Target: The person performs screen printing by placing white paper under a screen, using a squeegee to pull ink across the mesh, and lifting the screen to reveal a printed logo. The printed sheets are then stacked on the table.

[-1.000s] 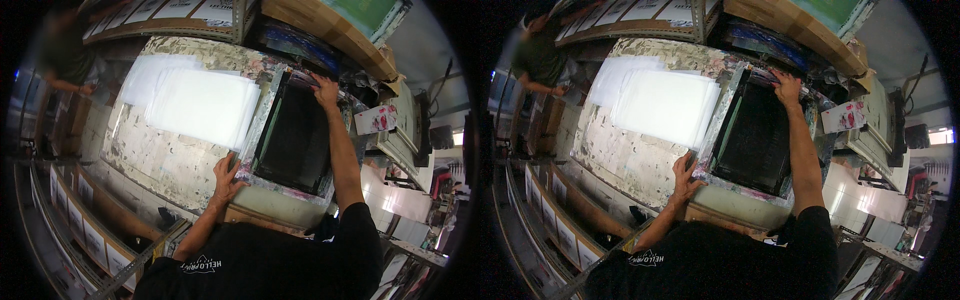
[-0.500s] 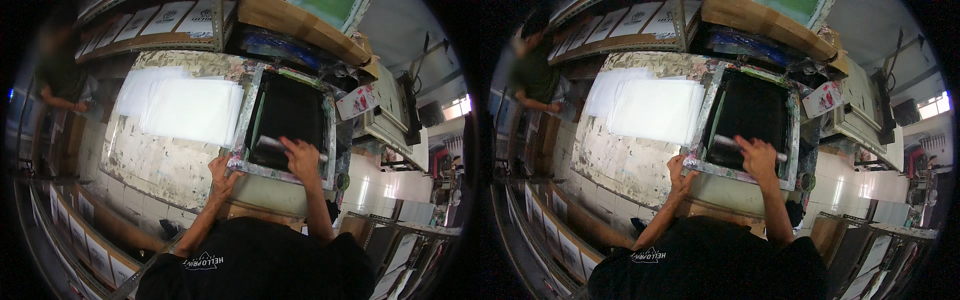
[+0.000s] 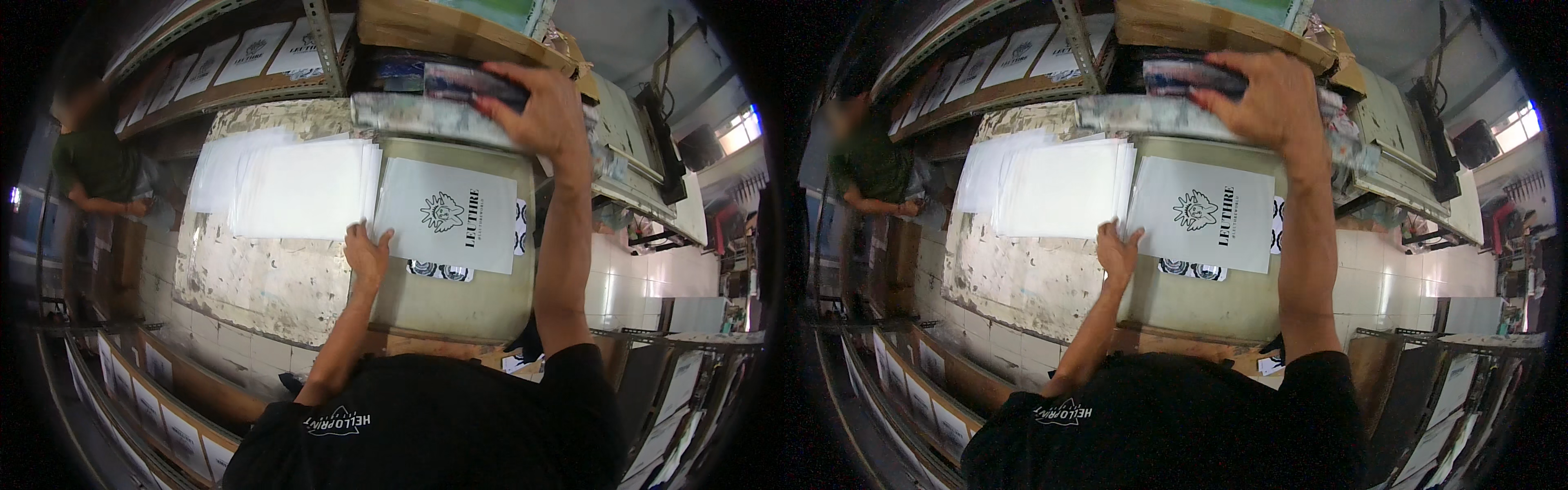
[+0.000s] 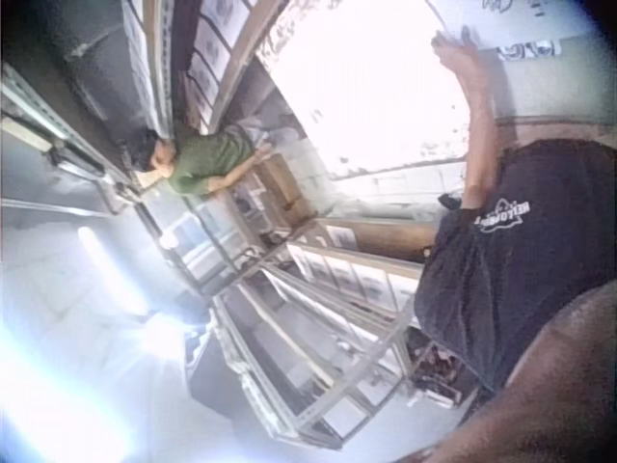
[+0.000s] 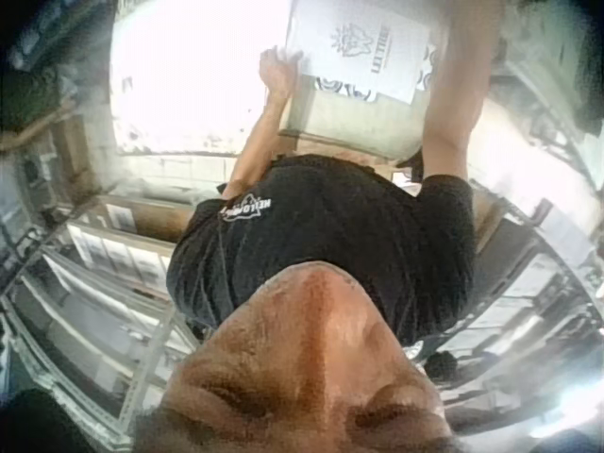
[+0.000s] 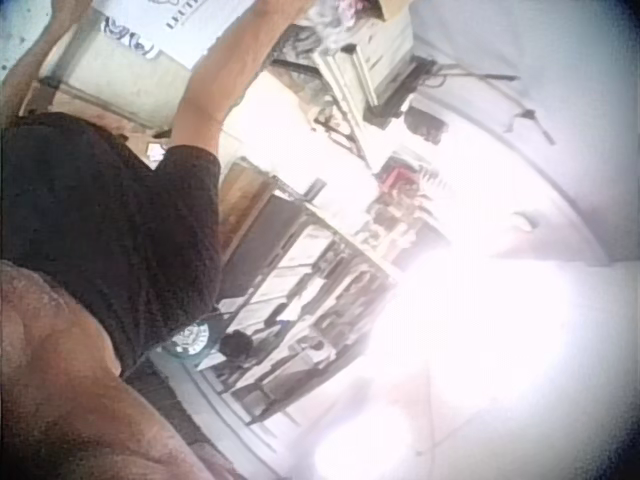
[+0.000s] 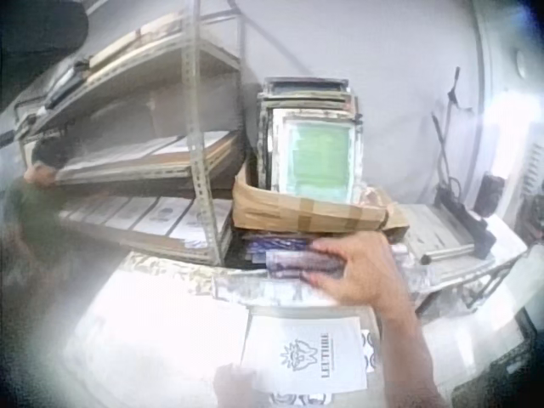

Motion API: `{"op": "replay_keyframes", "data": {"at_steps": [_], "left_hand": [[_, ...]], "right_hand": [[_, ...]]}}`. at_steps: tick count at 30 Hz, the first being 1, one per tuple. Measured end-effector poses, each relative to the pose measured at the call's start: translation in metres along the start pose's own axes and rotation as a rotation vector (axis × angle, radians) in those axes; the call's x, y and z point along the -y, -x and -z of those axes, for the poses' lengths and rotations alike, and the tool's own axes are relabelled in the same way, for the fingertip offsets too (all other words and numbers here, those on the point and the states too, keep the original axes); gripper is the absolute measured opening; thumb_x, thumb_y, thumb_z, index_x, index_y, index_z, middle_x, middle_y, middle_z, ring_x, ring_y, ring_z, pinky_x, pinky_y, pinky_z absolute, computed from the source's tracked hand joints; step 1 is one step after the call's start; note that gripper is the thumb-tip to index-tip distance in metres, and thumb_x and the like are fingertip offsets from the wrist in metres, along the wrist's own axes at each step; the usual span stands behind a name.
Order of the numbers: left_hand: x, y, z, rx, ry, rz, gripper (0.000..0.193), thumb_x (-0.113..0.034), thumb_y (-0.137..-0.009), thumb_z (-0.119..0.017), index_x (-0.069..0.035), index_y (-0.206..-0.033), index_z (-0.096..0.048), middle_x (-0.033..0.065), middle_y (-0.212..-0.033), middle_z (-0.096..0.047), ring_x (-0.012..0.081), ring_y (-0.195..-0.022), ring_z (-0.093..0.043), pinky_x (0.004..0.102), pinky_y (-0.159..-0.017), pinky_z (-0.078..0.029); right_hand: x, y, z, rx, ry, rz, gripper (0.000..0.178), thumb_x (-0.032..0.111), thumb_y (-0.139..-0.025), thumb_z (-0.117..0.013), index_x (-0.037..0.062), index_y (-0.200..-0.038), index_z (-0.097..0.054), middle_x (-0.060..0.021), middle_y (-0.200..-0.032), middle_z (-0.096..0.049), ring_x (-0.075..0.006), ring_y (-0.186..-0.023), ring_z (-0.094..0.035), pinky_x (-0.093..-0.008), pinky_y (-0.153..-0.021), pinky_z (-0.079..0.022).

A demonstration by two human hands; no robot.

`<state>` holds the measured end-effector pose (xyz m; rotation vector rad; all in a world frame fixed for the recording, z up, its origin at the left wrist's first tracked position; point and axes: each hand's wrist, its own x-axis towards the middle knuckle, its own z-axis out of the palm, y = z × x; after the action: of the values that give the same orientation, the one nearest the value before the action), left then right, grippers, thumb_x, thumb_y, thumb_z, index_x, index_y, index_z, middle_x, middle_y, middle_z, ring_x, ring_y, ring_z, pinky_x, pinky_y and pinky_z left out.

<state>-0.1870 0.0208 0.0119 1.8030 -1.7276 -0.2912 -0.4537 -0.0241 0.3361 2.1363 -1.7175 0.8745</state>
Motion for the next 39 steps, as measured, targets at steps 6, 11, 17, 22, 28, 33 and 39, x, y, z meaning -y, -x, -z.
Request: {"op": "replay_keyframes", "data": {"at_steps": [6, 11, 17, 22, 28, 33, 39], "left_hand": [[0.002, 0.019, -0.027, -0.035, 0.37, 0.113, 0.021, -0.02, -0.082, -0.077, 0.0, -0.09, -0.074, 0.0134, -0.076, -0.067, 0.0274, -0.073, -0.063, 0.0374, -0.069, -0.05], [0.002, -0.012, 0.008, -0.053, 0.703, 0.411, 0.023, -0.018, -0.088, -0.074, 0.005, -0.09, -0.071, 0.0074, -0.078, -0.069, 0.0128, -0.074, -0.056, 0.0294, -0.072, -0.047], [0.11, -0.057, 0.056, -0.287, 0.763, 0.444, 0.018, -0.012, -0.09, -0.071, 0.006, -0.091, -0.07, 0.0071, -0.084, -0.068, 0.0153, -0.079, -0.056, 0.0308, -0.078, -0.046], [0.235, -0.073, 0.119, -0.488, 0.587, 0.495, 0.02, -0.012, -0.091, -0.068, 0.007, -0.093, -0.07, 0.0082, -0.085, -0.068, 0.0163, -0.079, -0.057, 0.031, -0.076, -0.047], [0.252, -0.083, 0.138, -0.898, -0.554, 0.247, 0.038, -0.027, -0.089, -0.073, 0.001, -0.113, -0.069, 0.0187, -0.105, -0.068, 0.033, -0.095, -0.064, 0.042, -0.087, -0.05], [0.125, -0.073, 0.067, -0.399, -0.036, -0.249, 0.027, -0.018, -0.076, -0.083, -0.011, -0.1, -0.076, 0.0058, -0.1, -0.067, 0.025, -0.098, -0.061, 0.0419, -0.086, -0.044], [0.078, -0.049, 0.011, -0.087, 0.059, -0.027, 0.014, -0.018, -0.079, -0.078, -0.009, -0.09, -0.077, 0.008, -0.095, -0.067, 0.0262, -0.092, -0.061, 0.0398, -0.078, -0.043]], "right_hand": [[-0.028, -0.036, 0.0, 0.048, 0.001, -0.043, 0.05, 0.049, -0.077, -0.078, 0.013, -0.111, -0.075, -0.0167, -0.098, -0.073, -0.0339, -0.091, -0.07, -0.0419, -0.082, -0.054], [-0.032, -0.042, -0.004, 0.037, -0.054, 0.012, 0.041, 0.04, -0.081, -0.078, 0.0122, -0.111, -0.075, -0.0178, -0.094, -0.073, -0.0327, -0.082, -0.07, -0.0394, -0.077, -0.054], [-0.027, -0.037, 0.0, -0.008, 0.053, 0.007, 0.04, 0.039, -0.082, -0.077, 0.0152, -0.115, -0.074, -0.0177, -0.1, -0.073, -0.0333, -0.089, -0.068, -0.0389, -0.083, -0.052], [-0.027, -0.036, -0.001, 0.026, -0.048, -0.029, 0.049, 0.047, -0.079, -0.078, 0.0127, -0.115, -0.074, -0.0162, -0.105, -0.073, -0.0318, -0.095, -0.07, -0.0385, -0.086, -0.053], [-0.029, -0.034, -0.004, 0.026, -0.076, -0.024, 0.051, 0.049, -0.079, -0.078, 0.0124, -0.115, -0.074, -0.0153, -0.104, -0.074, -0.0299, -0.093, -0.072, -0.0374, -0.084, -0.055], [-0.026, -0.035, -0.002, 0.029, -0.072, -0.043, 0.051, 0.049, -0.079, -0.078, 0.0126, -0.114, -0.074, -0.0152, -0.102, -0.075, -0.0298, -0.089, -0.073, -0.0375, -0.082, -0.055], [-0.028, -0.037, -0.001, 0.039, -0.05, -0.022, 0.05, 0.048, -0.08, -0.078, 0.0123, -0.115, -0.074, -0.0161, -0.102, -0.073, -0.0312, -0.091, -0.07, -0.0376, -0.083, -0.053]]}}
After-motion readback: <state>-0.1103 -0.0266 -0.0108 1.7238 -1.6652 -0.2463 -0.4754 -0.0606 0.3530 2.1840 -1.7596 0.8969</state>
